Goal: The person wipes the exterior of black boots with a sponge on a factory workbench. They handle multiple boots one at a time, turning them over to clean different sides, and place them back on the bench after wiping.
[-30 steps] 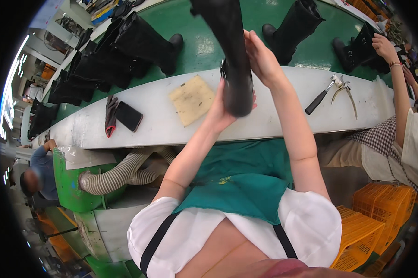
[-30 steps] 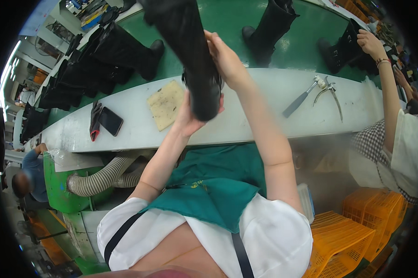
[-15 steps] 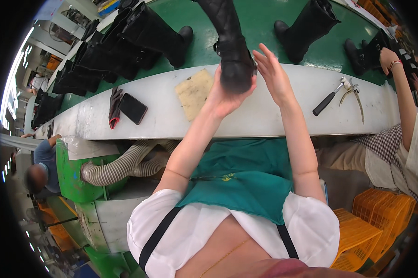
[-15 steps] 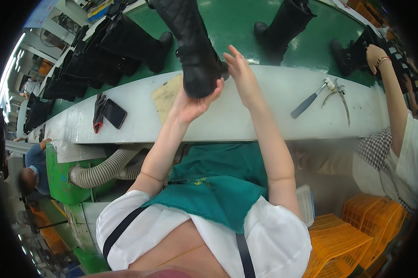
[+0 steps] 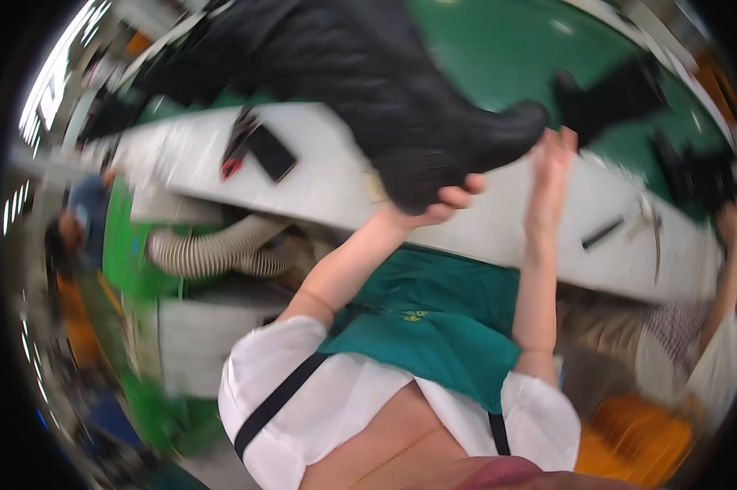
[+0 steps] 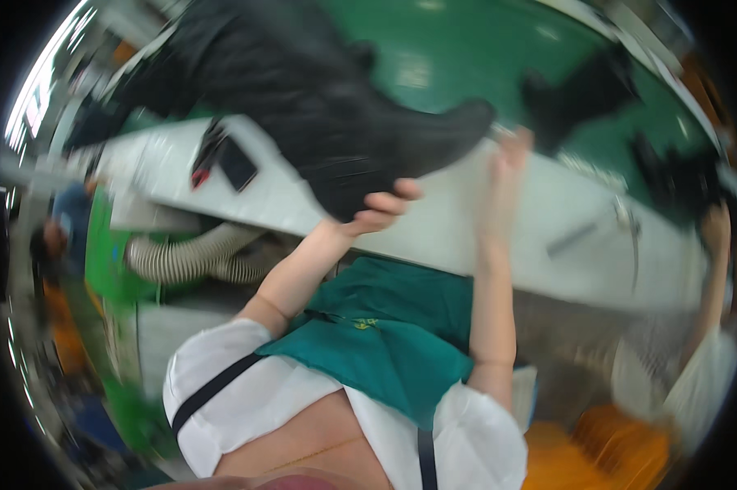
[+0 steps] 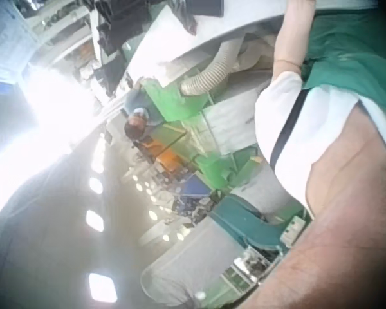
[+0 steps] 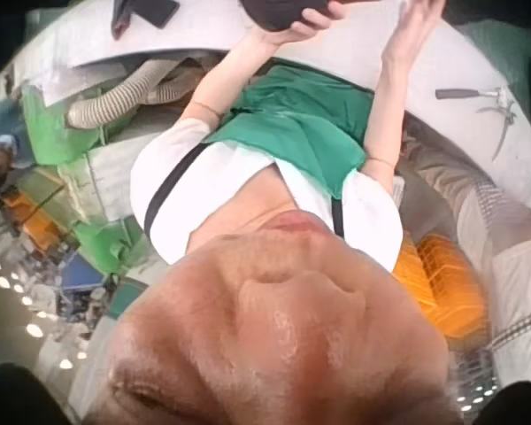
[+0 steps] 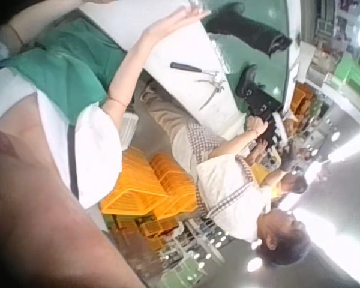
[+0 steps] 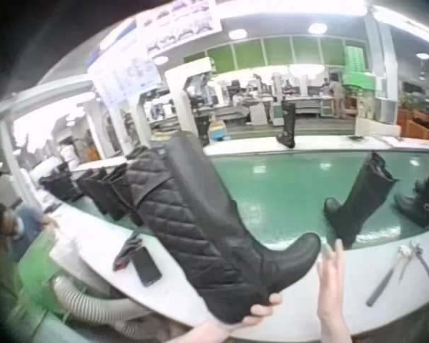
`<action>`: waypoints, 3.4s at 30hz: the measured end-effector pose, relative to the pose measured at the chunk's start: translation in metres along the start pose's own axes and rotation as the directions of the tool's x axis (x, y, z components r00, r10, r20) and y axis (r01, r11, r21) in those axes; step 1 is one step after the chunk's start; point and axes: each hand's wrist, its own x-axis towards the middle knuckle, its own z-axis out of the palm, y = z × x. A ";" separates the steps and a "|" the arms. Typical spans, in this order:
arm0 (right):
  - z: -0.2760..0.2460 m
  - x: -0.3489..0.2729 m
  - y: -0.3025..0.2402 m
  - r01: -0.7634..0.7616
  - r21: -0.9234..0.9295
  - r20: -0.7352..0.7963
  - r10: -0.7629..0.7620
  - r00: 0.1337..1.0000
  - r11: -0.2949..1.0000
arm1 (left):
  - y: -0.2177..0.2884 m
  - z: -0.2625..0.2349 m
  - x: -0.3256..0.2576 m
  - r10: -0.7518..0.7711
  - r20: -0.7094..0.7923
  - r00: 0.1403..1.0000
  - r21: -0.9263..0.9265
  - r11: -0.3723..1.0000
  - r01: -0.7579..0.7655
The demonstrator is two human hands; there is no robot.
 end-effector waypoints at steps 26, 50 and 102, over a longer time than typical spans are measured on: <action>-0.027 0.177 0.097 0.251 -0.689 0.065 -0.287 0.956 0.680 | 0.002 0.071 -0.163 0.632 0.750 0.196 0.228 -0.525 0.820; -0.017 -0.032 0.043 -0.041 -0.502 0.108 0.110 0.988 0.864 | 0.003 0.055 -0.151 0.673 0.627 0.392 0.044 -0.533 0.845; 0.046 -0.111 0.017 0.025 -0.310 0.083 0.001 0.997 0.950 | -0.058 -0.072 -0.023 0.648 0.379 0.661 0.464 -0.751 0.470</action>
